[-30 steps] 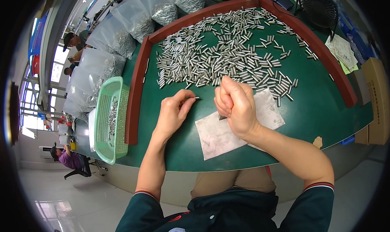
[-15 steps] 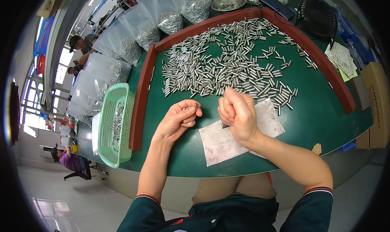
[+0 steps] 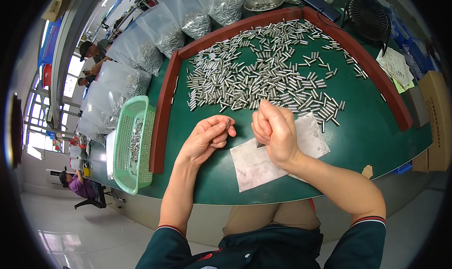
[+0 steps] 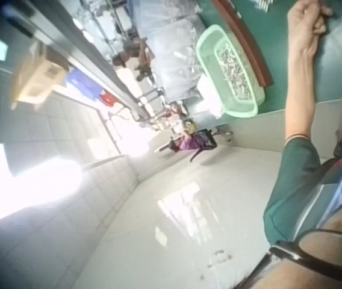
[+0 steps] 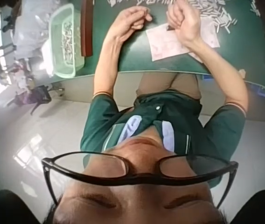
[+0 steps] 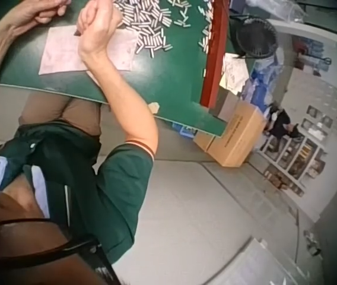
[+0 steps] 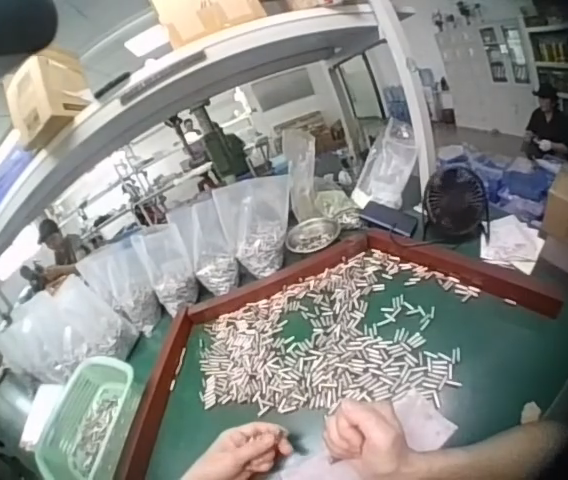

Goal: Assembling small cylindrical metal components by hand at a factory workstation.

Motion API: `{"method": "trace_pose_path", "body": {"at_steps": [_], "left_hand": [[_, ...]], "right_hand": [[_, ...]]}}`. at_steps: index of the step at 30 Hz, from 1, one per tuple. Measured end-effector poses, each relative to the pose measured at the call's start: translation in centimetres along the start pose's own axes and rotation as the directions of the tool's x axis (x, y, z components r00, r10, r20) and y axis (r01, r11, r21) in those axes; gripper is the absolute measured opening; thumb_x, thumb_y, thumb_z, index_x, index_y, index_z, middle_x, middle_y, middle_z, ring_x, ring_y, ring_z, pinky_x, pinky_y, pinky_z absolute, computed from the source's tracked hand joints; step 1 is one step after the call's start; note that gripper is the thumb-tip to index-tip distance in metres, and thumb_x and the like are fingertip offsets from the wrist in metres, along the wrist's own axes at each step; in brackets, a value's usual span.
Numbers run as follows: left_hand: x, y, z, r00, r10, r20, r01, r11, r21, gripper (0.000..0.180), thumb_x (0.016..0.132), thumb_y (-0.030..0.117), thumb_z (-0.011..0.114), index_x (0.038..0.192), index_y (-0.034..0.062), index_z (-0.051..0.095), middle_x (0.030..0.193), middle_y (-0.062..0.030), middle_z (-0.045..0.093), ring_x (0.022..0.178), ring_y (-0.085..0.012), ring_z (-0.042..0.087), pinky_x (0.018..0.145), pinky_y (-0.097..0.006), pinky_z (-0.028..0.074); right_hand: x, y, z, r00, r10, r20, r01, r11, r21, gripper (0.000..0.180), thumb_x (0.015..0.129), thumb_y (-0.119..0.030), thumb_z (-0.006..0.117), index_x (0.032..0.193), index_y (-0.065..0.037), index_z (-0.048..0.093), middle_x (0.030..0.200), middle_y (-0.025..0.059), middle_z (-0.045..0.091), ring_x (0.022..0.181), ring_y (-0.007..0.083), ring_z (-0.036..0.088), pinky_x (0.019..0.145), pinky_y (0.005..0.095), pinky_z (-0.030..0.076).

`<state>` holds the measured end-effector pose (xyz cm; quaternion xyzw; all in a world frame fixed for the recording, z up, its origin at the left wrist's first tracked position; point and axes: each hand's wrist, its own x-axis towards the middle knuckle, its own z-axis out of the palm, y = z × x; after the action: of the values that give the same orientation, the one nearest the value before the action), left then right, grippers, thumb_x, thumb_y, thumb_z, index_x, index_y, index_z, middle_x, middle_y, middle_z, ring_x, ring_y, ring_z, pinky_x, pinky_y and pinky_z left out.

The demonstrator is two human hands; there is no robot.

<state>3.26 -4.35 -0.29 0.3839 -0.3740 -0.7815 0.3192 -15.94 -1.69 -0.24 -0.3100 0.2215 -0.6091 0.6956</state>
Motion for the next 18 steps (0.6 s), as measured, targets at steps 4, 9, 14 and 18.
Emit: {"method": "trace_pose_path", "body": {"at_steps": [4,9,14,18], "left_hand": [[-0.6,-0.5,1.8,0.992,0.124,-0.001,-0.105,0.851,0.515,0.008,0.082,0.010,0.055,0.082,0.0025,0.053,0.068,-0.0028,0.053,0.051,-0.0039,0.038,0.046,-0.018,0.031],[-1.7,-0.9,4.2,0.976,0.209,0.069,-0.145,0.379,0.914,0.014,0.073,0.009,0.061,0.070,-0.0003,0.051,0.054,-0.0033,0.048,0.048,-0.0105,0.043,0.045,-0.025,0.033],[-1.6,-1.4,4.3,0.961,0.273,0.049,-0.120,0.247,0.961,0.013,0.072,0.009,0.062,0.070,0.0002,0.051,0.048,-0.0086,0.044,0.041,-0.0171,0.040,0.042,-0.029,0.032],[-1.6,-1.4,4.5,0.962,0.269,0.049,-0.119,0.251,0.961,0.014,0.072,0.009,0.062,0.070,0.0002,0.051,0.047,-0.0081,0.044,0.041,-0.0168,0.040,0.042,-0.029,0.032]], "right_hand": [[0.2,0.0,-0.1,1.000,-0.007,0.008,0.007,1.000,0.006,0.043,0.089,-0.023,0.033,0.049,-0.009,0.027,0.043,-0.0007,0.027,0.038,0.0067,0.019,0.037,0.0221,0.016],[0.0,-0.3,0.3,0.999,-0.019,0.028,0.018,0.999,0.050,0.043,0.089,-0.022,0.033,0.049,-0.009,0.027,0.043,-0.0007,0.027,0.039,0.0068,0.021,0.038,0.0222,0.017],[-0.2,0.5,0.3,1.000,-0.008,0.018,0.009,0.999,-0.036,0.042,0.089,-0.023,0.030,0.048,-0.011,0.028,0.042,-0.0004,0.027,0.037,0.0073,0.019,0.036,0.0222,0.018],[-0.5,0.6,0.2,1.000,-0.008,0.019,0.008,1.000,0.030,0.042,0.088,-0.023,0.035,0.049,-0.009,0.028,0.044,-0.0008,0.029,0.040,0.0064,0.023,0.038,0.0219,0.019]]}}
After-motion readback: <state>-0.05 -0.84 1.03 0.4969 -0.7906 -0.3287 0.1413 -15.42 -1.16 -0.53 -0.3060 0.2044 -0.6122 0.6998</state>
